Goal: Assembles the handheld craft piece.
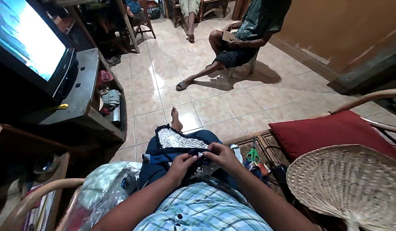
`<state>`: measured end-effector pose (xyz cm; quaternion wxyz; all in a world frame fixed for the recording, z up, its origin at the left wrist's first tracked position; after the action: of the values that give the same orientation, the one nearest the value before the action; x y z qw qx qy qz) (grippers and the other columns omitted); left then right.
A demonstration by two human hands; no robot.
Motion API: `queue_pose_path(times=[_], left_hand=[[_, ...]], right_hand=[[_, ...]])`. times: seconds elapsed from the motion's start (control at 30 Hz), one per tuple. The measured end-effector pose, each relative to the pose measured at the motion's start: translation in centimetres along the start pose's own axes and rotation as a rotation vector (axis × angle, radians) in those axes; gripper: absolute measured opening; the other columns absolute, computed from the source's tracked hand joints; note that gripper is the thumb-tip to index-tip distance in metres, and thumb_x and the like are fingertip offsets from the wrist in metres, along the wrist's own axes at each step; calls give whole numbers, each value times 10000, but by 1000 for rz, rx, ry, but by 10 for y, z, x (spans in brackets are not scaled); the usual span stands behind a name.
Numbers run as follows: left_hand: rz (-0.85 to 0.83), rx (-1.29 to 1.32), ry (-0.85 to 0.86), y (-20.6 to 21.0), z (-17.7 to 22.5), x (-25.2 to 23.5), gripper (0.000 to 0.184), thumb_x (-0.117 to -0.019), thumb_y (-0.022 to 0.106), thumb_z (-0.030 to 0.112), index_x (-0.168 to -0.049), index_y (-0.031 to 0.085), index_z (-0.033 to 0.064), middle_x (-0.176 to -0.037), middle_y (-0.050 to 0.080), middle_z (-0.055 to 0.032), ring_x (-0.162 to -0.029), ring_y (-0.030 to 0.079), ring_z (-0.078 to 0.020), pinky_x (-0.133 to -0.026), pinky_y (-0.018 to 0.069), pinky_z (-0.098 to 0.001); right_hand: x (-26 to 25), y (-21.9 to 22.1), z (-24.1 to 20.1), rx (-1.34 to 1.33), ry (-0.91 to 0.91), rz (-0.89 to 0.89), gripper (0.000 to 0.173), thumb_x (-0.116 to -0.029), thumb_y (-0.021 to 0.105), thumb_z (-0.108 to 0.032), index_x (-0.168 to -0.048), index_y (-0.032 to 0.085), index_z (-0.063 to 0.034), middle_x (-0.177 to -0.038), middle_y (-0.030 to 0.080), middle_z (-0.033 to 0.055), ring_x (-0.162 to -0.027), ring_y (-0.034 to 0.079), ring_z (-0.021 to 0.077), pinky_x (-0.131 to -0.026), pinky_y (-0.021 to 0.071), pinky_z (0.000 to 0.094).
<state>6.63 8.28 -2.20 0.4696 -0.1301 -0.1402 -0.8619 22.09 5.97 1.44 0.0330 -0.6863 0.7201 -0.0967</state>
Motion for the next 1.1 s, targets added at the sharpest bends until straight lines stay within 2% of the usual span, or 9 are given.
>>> queue_pose_path(times=[0.17,0.3,0.47,0.6,0.7,0.8,0.9,1.0,1.1], left_hand=[[-11,-17,27,1,2,1,191,-1037,563,117,-1114,680,-14,-959,704,-31,-844,661,-64,-792,559,-260],[1,-27,29,0,2,0,286,-1003,609,95,-1232,477,-14,-852,659,-22,-760,643,-71,-737,546,-268],[6,-53,76,0,5,0,181,-997,618,79,-1126,500,31,-766,596,24,-651,561,-32,-640,482,-214],[-19,-150,234,2,17,1,162,-985,613,68,-1112,562,-19,-970,603,-36,-805,595,-43,-759,525,-213],[-62,-195,316,7,25,4,191,-999,579,62,-1150,606,-52,-1045,651,-64,-918,634,-44,-859,540,-224],[-100,-235,350,10,27,5,236,-1024,538,81,-1192,642,-48,-1132,672,-84,-1018,640,-57,-934,528,-237],[-114,-237,311,10,29,3,247,-1038,520,95,-1198,666,-23,-1150,683,-75,-1025,641,-54,-938,524,-240],[-196,-196,118,14,25,-3,268,-1064,501,160,-1188,668,-9,-1116,671,-55,-969,637,-66,-888,538,-263],[-307,-256,43,28,26,-5,281,-1015,601,195,-1168,654,-35,-1076,668,-68,-954,617,-74,-892,516,-285]], right_hand=[[8,-2,-5,-167,-46,103,131,-864,701,-47,-882,577,-85,-806,639,-42,-734,640,34,-718,556,221],[12,-4,-7,-352,-44,151,152,-886,627,27,-877,542,-99,-811,719,-13,-772,709,72,-740,578,233],[11,-8,-2,-366,-13,145,153,-905,631,30,-895,543,-94,-822,738,5,-770,715,76,-727,576,230],[13,-11,-5,-338,-32,170,123,-908,642,12,-911,558,-78,-837,718,-2,-787,709,89,-757,586,255],[13,-16,-2,-342,-24,232,95,-956,601,21,-960,530,-43,-846,719,29,-764,718,117,-735,603,277],[12,-15,-1,-334,-32,221,110,-938,629,14,-964,539,-43,-841,723,32,-763,719,123,-740,605,279],[13,-13,-3,-332,-34,204,125,-926,636,9,-962,536,-56,-832,721,22,-772,717,113,-748,597,269],[12,-11,-5,-338,-23,173,118,-935,629,-12,-967,528,-67,-851,726,24,-789,717,110,-746,587,265],[7,-6,-15,-295,-71,115,106,-939,633,-35,-969,538,-71,-887,685,-3,-838,688,82,-796,577,265]])
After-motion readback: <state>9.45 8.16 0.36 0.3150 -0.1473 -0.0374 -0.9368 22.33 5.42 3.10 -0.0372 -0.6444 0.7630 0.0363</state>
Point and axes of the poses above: each hand's wrist, its own x-axis away from the middle knuckle, its own y-axis out of the palm, z = x × y, the point moved 10 cm from there along -x, towards the middle knuckle
